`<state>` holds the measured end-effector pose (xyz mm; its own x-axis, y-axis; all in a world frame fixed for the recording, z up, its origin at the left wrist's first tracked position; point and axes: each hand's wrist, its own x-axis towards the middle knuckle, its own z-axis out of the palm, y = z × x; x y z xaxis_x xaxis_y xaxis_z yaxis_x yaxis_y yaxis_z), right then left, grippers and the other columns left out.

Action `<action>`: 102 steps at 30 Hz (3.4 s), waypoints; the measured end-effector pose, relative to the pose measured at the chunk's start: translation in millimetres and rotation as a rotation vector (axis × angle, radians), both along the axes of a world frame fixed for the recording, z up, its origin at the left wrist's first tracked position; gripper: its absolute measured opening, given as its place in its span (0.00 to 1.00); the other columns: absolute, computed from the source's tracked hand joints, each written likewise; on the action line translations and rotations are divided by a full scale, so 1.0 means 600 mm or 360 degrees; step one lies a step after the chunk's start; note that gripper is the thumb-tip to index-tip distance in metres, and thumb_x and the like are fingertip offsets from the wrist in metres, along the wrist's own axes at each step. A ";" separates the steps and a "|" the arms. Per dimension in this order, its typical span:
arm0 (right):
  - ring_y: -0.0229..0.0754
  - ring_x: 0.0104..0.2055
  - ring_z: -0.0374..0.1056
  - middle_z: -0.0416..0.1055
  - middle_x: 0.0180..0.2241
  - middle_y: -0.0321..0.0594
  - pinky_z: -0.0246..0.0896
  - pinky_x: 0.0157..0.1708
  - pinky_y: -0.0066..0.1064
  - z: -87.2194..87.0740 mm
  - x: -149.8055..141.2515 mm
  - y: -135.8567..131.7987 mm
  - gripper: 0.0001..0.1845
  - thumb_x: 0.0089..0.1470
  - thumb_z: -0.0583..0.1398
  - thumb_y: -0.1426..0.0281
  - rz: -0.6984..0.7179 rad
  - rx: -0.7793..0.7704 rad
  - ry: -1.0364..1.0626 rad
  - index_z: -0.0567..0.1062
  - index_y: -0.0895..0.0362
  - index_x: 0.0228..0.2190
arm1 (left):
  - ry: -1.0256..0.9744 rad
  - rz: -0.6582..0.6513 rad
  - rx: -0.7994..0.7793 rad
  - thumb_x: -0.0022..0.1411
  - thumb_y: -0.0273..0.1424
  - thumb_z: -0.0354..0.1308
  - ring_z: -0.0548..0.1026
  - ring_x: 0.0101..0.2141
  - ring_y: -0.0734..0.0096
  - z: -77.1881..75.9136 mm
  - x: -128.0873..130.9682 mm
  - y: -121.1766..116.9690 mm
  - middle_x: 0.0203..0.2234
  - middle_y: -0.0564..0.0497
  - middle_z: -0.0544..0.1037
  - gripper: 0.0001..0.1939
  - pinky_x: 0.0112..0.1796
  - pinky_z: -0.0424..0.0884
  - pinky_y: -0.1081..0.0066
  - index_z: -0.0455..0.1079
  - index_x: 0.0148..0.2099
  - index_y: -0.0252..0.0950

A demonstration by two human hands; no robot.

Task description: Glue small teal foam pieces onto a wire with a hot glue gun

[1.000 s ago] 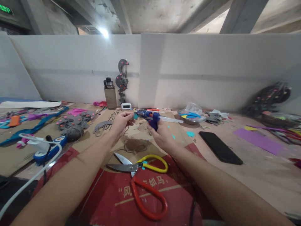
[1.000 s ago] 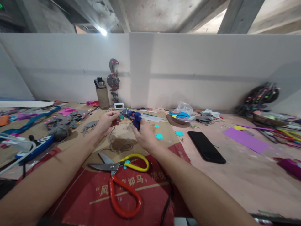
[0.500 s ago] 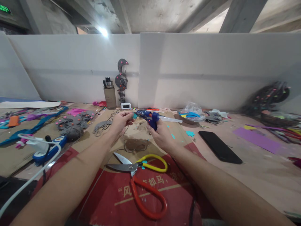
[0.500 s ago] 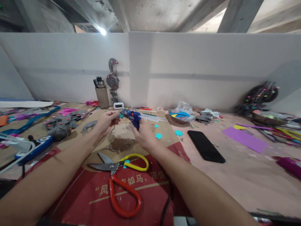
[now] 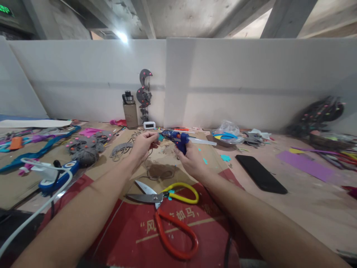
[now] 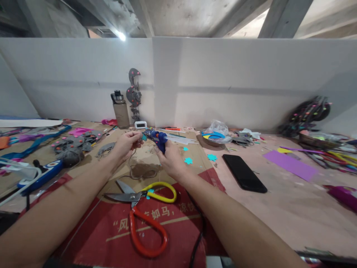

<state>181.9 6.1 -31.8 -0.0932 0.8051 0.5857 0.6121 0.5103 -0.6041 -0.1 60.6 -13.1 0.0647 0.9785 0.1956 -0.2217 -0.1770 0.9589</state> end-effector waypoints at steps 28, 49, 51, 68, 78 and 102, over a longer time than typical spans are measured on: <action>0.46 0.35 0.65 0.70 0.36 0.46 0.60 0.37 0.39 -0.005 0.000 0.003 0.17 0.55 0.53 0.62 0.0034 0.0033 0.0023 0.67 0.57 0.44 | 0.0034 0.0019 0.0007 0.40 0.38 0.68 0.70 0.20 0.77 -0.001 0.000 0.000 0.20 0.52 0.73 0.17 0.21 0.64 0.77 0.70 0.30 0.33; 0.46 0.37 0.65 0.70 0.37 0.46 0.60 0.39 0.40 -0.004 -0.001 -0.001 0.16 0.55 0.52 0.61 0.0024 0.0039 0.0035 0.67 0.56 0.43 | 0.0030 0.0042 0.0014 0.41 0.37 0.67 0.70 0.21 0.77 0.001 0.001 -0.004 0.20 0.52 0.72 0.15 0.21 0.63 0.77 0.69 0.29 0.33; 0.45 0.35 0.65 0.70 0.36 0.47 0.61 0.37 0.40 -0.004 -0.001 0.000 0.17 0.55 0.52 0.61 0.0008 0.0030 0.0039 0.67 0.57 0.43 | 0.0046 0.0040 0.0023 0.42 0.37 0.67 0.70 0.21 0.78 0.001 0.001 -0.003 0.20 0.52 0.72 0.15 0.21 0.63 0.78 0.69 0.30 0.33; 0.47 0.38 0.66 0.71 0.39 0.48 0.61 0.39 0.41 0.001 -0.002 -0.004 0.16 0.55 0.52 0.62 -0.0012 0.0047 0.0005 0.68 0.58 0.42 | 0.0041 0.0039 0.0024 0.42 0.37 0.66 0.70 0.21 0.78 0.001 0.001 -0.002 0.21 0.52 0.73 0.15 0.21 0.63 0.78 0.70 0.29 0.32; 0.48 0.38 0.66 0.71 0.37 0.49 0.61 0.39 0.40 0.001 -0.003 -0.005 0.15 0.55 0.52 0.62 -0.0026 0.0020 -0.0021 0.69 0.58 0.40 | 0.0047 0.0037 0.0030 0.42 0.37 0.66 0.70 0.20 0.78 0.002 0.001 -0.003 0.21 0.52 0.72 0.15 0.20 0.63 0.78 0.70 0.30 0.32; 0.47 0.38 0.66 0.70 0.37 0.48 0.61 0.39 0.40 -0.002 -0.001 -0.004 0.18 0.56 0.52 0.60 -0.0006 0.0032 -0.0006 0.68 0.57 0.43 | 0.0057 0.0020 0.0018 0.42 0.37 0.66 0.70 0.21 0.77 0.003 0.001 -0.003 0.21 0.51 0.73 0.14 0.21 0.63 0.77 0.70 0.29 0.33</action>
